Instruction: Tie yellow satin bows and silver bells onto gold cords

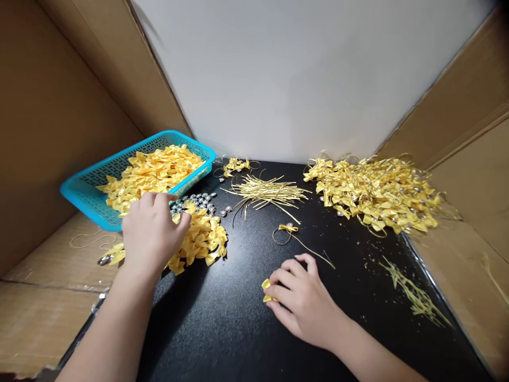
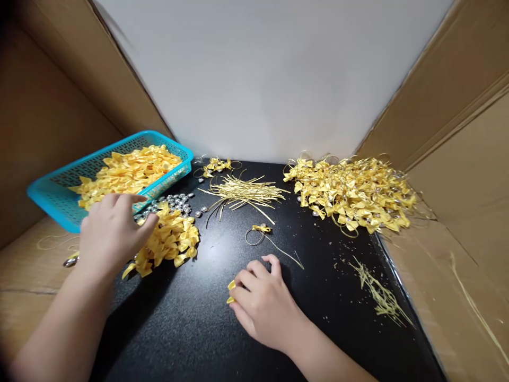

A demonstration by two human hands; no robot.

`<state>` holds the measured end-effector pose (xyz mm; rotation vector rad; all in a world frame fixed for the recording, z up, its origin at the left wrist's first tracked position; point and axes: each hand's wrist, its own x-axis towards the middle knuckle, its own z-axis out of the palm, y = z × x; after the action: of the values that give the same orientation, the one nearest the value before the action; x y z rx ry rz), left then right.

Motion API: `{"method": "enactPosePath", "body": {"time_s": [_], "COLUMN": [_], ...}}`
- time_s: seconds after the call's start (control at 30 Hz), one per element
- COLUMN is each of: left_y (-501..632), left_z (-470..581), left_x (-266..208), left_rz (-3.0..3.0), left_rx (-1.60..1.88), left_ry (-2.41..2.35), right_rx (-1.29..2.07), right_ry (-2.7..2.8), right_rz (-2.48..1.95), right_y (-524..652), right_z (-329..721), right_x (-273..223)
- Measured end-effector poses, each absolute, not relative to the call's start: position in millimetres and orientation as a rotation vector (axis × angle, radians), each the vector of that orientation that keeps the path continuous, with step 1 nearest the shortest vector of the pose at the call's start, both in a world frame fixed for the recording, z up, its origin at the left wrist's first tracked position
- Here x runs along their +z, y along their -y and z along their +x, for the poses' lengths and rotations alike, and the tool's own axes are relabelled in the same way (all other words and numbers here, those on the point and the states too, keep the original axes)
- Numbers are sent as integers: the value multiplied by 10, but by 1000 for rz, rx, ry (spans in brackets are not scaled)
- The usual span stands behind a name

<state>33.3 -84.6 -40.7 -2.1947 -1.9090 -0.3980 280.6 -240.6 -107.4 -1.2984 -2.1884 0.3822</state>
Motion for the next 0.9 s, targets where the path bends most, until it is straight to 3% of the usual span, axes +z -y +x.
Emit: {"method": "enactPosePath", "body": {"time_s": [0.13, 0.23, 0.33, 0.43, 0.63, 0.9], "left_y": [1033, 1354, 1629, 1721, 1639, 1605], "left_z": [630, 931, 1142, 1216, 1175, 1153], "left_x": [-528, -678, -823, -909, -906, -938], "left_rz": [-2717, -3423, -3657, -3640, -3560, -3443], "left_rx": [-916, -1067, -1233, -1378, -1263, -1144], "left_ry": [1502, 1088, 1155, 1353, 1169, 843], "right_rx": [502, 740, 924, 883, 418, 320], "right_ry": [1815, 1354, 1138, 1236, 1818, 1881], "right_rz": [-1312, -1397, -1391, -1393, -1315, -1359], "right_y": [2373, 2355, 2353, 2358, 2341, 2334], "right_z": [2822, 2856, 2879, 2899, 2960, 2972], "right_x": [-1070, -1052, -1047, -1044, -1031, -1072]}}
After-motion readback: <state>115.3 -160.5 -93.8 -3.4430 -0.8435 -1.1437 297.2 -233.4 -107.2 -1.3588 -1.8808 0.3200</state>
